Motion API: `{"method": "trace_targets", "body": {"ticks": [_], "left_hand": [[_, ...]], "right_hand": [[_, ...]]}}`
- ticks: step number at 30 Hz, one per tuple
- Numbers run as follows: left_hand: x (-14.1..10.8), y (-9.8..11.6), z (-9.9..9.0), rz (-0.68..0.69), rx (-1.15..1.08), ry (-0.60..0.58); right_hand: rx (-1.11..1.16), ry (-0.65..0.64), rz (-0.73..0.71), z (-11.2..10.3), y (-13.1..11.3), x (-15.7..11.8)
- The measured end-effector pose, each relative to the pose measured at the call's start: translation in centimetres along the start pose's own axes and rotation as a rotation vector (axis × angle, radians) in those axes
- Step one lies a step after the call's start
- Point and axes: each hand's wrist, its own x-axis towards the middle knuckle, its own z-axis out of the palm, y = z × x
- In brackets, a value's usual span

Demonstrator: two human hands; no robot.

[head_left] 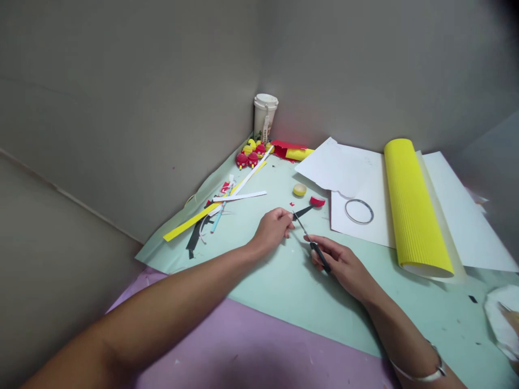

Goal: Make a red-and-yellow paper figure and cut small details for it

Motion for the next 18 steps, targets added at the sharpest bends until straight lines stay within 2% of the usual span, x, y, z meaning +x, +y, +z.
{"method": "trace_targets", "body": {"ticks": [18], "left_hand": [[0.09,-0.11,0.01,-0.013,-0.02,-0.001]], "right_hand": [[-0.004,0.009,-0.017,-0.02,0.13,-0.01]]}}
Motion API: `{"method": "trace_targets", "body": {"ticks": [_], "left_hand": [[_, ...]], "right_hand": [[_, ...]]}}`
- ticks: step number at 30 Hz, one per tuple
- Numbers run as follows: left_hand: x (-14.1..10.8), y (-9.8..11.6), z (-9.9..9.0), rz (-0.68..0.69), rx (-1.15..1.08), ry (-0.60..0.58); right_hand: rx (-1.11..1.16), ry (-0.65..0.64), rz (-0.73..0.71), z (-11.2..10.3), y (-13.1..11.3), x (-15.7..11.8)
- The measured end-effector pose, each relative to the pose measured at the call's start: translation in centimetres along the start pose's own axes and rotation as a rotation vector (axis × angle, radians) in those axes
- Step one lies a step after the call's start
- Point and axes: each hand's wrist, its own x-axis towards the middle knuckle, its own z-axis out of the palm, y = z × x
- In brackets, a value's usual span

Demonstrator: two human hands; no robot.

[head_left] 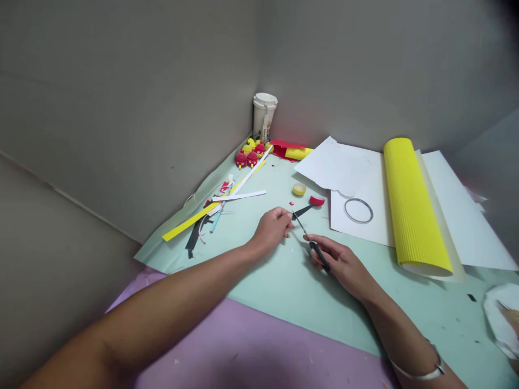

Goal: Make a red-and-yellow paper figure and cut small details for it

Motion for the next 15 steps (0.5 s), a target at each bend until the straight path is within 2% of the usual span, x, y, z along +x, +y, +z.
{"method": "trace_targets", "body": {"ticks": [15], "left_hand": [[0.02,0.18,0.06,0.003,0.014,0.001]], "right_hand": [[-0.018,0.0,-0.012,-0.02,0.14,0.06]]}}
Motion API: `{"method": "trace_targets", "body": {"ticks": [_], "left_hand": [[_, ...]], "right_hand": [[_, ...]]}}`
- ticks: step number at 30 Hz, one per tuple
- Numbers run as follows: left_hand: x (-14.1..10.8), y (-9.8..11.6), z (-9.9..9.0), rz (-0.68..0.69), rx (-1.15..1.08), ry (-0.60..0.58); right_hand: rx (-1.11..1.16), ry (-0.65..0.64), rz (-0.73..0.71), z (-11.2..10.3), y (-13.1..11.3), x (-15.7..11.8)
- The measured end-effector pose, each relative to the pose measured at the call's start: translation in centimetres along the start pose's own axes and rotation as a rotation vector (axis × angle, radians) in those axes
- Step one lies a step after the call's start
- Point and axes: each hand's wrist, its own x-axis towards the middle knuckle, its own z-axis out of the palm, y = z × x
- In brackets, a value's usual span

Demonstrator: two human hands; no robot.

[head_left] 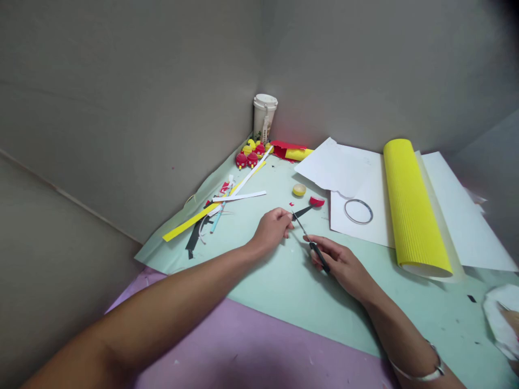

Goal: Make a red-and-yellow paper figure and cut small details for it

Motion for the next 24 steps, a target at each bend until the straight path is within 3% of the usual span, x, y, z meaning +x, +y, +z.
{"method": "trace_targets", "body": {"ticks": [24], "left_hand": [[0.11,-0.33,-0.1,-0.013,0.021,0.004]], "right_hand": [[0.054,-0.026,0.033,0.01,-0.25,-0.08]]}}
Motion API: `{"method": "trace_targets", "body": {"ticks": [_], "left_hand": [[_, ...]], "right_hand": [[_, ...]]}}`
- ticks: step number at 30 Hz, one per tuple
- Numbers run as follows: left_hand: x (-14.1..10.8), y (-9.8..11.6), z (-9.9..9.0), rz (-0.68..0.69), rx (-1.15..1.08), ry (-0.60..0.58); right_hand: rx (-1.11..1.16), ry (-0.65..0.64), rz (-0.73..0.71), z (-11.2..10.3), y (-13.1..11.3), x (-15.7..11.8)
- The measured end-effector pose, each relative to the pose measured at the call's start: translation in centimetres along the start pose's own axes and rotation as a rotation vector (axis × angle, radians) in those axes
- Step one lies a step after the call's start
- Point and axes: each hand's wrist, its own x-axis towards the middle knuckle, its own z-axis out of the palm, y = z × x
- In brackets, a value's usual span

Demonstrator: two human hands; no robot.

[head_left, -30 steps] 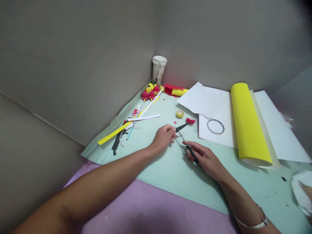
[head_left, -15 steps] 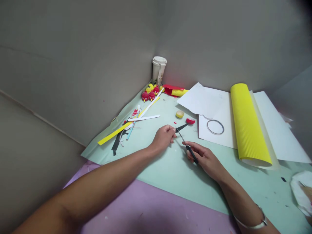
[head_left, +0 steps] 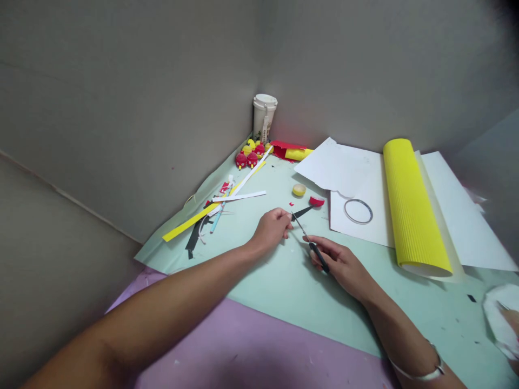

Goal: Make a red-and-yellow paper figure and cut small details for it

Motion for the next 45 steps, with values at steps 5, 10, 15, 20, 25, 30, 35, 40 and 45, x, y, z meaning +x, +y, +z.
{"method": "trace_targets", "body": {"ticks": [5,10,15,20,25,30,35,40,45], "left_hand": [[0.0,0.0,-0.1,-0.006,-0.006,-0.007],[0.3,-0.1,-0.4,-0.003,-0.075,0.081],[0.5,0.8,-1.2,0.053,-0.013,0.079],[0.6,1.3,-2.2,0.072,0.13,-0.11],[1.0,1.1,-2.6,0.077,0.225,-0.163],[1.1,1.2,-2.5,0.063,0.253,-0.196],[1.3,0.9,-2.6,0.076,0.298,-0.242],[1.3,0.8,-2.6,0.063,0.303,-0.234],[1.2,1.0,-2.7,0.05,0.302,-0.222]], "right_hand": [[-0.002,-0.003,-0.009,0.0,0.1,0.0],[0.026,-0.035,-0.001,-0.2,0.5,0.2],[0.024,-0.155,0.017,-0.9,0.4,0.1],[0.021,-0.247,0.058,-1.4,-0.3,-0.4],[0.013,-0.276,0.073,-1.4,-0.5,-0.5],[-0.002,-0.281,0.083,-1.5,-0.6,-0.5],[-0.003,-0.304,0.102,-1.6,-0.5,-0.5],[-0.023,-0.31,0.108,-1.7,-0.4,-0.5],[-0.032,-0.322,0.1,-1.7,-0.4,-0.5]]}}
